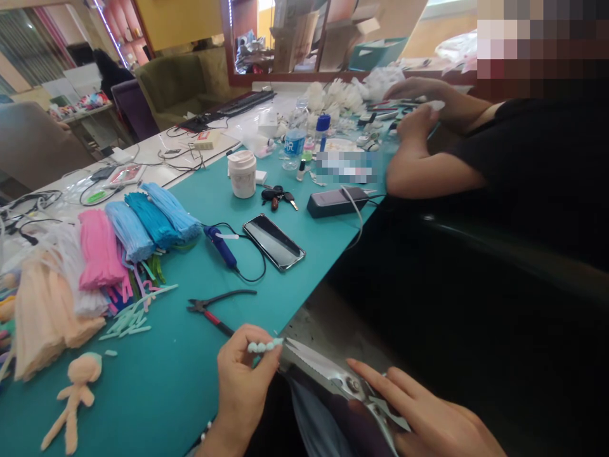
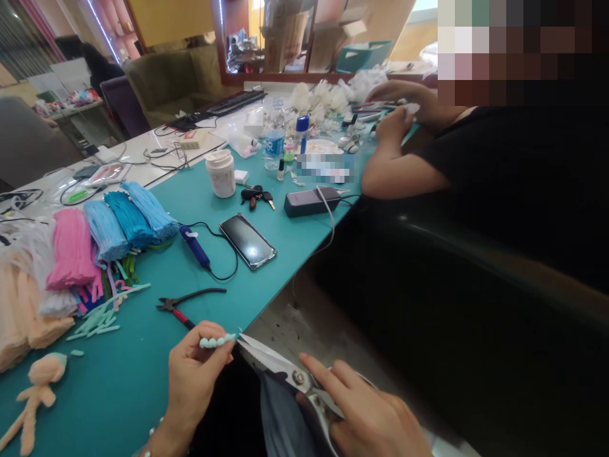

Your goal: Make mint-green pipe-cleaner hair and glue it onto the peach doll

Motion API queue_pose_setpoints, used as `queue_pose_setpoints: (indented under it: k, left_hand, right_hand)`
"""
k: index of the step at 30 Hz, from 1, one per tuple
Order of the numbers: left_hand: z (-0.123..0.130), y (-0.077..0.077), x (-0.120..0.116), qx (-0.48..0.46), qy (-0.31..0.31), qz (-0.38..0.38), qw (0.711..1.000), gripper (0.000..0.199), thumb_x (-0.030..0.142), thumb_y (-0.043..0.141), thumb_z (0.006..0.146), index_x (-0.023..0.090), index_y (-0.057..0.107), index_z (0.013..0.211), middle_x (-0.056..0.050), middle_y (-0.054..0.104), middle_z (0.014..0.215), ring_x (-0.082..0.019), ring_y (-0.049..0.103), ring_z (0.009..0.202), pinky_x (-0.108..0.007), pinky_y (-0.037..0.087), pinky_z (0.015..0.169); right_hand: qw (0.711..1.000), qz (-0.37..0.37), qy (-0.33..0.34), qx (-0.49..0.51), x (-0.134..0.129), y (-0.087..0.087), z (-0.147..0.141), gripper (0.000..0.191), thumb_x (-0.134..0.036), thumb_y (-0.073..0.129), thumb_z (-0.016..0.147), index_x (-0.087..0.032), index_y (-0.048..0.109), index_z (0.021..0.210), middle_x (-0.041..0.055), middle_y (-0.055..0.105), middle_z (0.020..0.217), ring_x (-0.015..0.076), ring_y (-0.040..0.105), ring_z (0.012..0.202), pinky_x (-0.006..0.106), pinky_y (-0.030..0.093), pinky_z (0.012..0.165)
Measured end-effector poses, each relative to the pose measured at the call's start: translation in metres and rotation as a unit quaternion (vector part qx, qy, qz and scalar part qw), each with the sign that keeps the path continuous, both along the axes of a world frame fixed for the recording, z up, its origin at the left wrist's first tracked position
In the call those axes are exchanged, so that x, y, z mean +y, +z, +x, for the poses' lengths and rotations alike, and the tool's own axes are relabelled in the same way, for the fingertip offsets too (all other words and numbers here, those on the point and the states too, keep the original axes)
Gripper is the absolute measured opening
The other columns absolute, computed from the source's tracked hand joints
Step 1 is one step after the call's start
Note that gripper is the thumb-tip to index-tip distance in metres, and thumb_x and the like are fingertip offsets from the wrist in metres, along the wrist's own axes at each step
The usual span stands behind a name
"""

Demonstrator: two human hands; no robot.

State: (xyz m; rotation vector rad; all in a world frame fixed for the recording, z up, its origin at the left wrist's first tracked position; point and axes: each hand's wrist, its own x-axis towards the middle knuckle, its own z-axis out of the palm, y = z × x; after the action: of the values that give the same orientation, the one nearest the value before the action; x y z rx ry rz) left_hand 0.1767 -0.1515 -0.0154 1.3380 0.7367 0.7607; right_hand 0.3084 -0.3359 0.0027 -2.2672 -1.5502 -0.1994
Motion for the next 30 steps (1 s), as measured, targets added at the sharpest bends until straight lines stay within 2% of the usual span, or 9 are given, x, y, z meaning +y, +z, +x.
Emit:
queue_pose_setpoints:
  k: [2, 4, 6, 8, 15, 19, 30]
  left_hand:
    - [-0.002, 0.006, 0.005, 0.018, -0.027, 0.002, 0.999, 0.01, 0.016, 0.072, 0.07, 0.016, 0.064, 0.065, 0.0, 0.062, 0.066, -0.011, 0.056, 0.057, -0.02, 0.048, 0.051]
    - [-0.003, 0.011, 0.011, 0.035, -0.063, 0.002, 0.997, 0.006, 0.016, 0.071, 0.071, 0.016, 0.067, 0.067, 0.0, 0.063, 0.067, -0.01, 0.055, 0.055, -0.019, 0.047, 0.051]
    - [-0.005, 0.015, 0.016, 0.048, -0.097, 0.006, 0.994, 0.006, 0.017, 0.069, 0.071, 0.015, 0.068, 0.066, 0.0, 0.062, 0.066, -0.01, 0.055, 0.054, -0.019, 0.047, 0.052]
    - [-0.007, 0.019, 0.02, 0.064, -0.123, 0.008, 0.99, 0.008, 0.017, 0.068, 0.072, 0.015, 0.068, 0.065, 0.0, 0.062, 0.065, -0.01, 0.055, 0.053, -0.019, 0.046, 0.052]
    - [-0.009, 0.028, 0.028, 0.139, -0.18, 0.012, 0.974, 0.005, 0.015, 0.069, 0.069, 0.015, 0.069, 0.063, 0.001, 0.062, 0.06, -0.01, 0.055, 0.053, -0.019, 0.043, 0.053]
    - [-0.009, 0.033, 0.03, 0.158, -0.202, 0.02, 0.966, 0.005, 0.012, 0.069, 0.066, 0.015, 0.069, 0.061, 0.0, 0.064, 0.059, -0.011, 0.055, 0.052, -0.02, 0.042, 0.053]
    - [-0.008, 0.034, 0.029, 0.174, -0.221, -0.016, 0.96, 0.006, 0.01, 0.068, 0.064, 0.015, 0.07, 0.061, 0.001, 0.065, 0.059, -0.011, 0.056, 0.051, -0.02, 0.043, 0.051]
  right_hand:
    - [0.999, -0.022, 0.031, -0.011, -0.003, 0.005, 0.01, 0.031, -0.029, 0.044, 0.095, -0.018, 0.065, 0.114, 0.0021, 0.066, 0.068, 0.0121, 0.061, 0.044, 0.022, 0.044, 0.04]
    - [0.997, -0.041, 0.061, -0.028, -0.006, 0.009, 0.02, 0.034, -0.015, 0.041, 0.091, -0.018, 0.064, 0.116, 0.0026, 0.067, 0.073, 0.0116, 0.062, 0.046, 0.022, 0.046, 0.041]
    - [0.994, -0.057, 0.083, -0.049, -0.009, 0.014, 0.028, 0.05, 0.001, 0.037, 0.08, -0.018, 0.063, 0.117, 0.0021, 0.067, 0.074, 0.0108, 0.063, 0.049, 0.02, 0.045, 0.043]
    - [0.99, -0.072, 0.099, -0.069, -0.011, 0.019, 0.033, 0.061, 0.008, 0.034, 0.071, -0.018, 0.062, 0.118, 0.0014, 0.067, 0.074, 0.0105, 0.064, 0.052, 0.02, 0.044, 0.043]
    - [0.978, -0.07, 0.143, -0.132, 0.002, 0.04, 0.041, 0.052, 0.007, 0.033, 0.078, -0.018, 0.061, 0.114, -0.0003, 0.063, 0.068, 0.0116, 0.061, 0.049, 0.024, 0.038, 0.042]
    - [0.972, -0.083, 0.15, -0.161, 0.008, 0.05, 0.042, 0.052, 0.007, 0.032, 0.076, -0.019, 0.06, 0.112, 0.0002, 0.062, 0.067, 0.0126, 0.06, 0.05, 0.026, 0.037, 0.044]
    - [0.963, -0.098, 0.177, -0.179, 0.014, 0.053, 0.045, 0.054, 0.009, 0.032, 0.076, -0.02, 0.058, 0.112, 0.0, 0.062, 0.072, 0.013, 0.06, 0.051, 0.028, 0.039, 0.049]
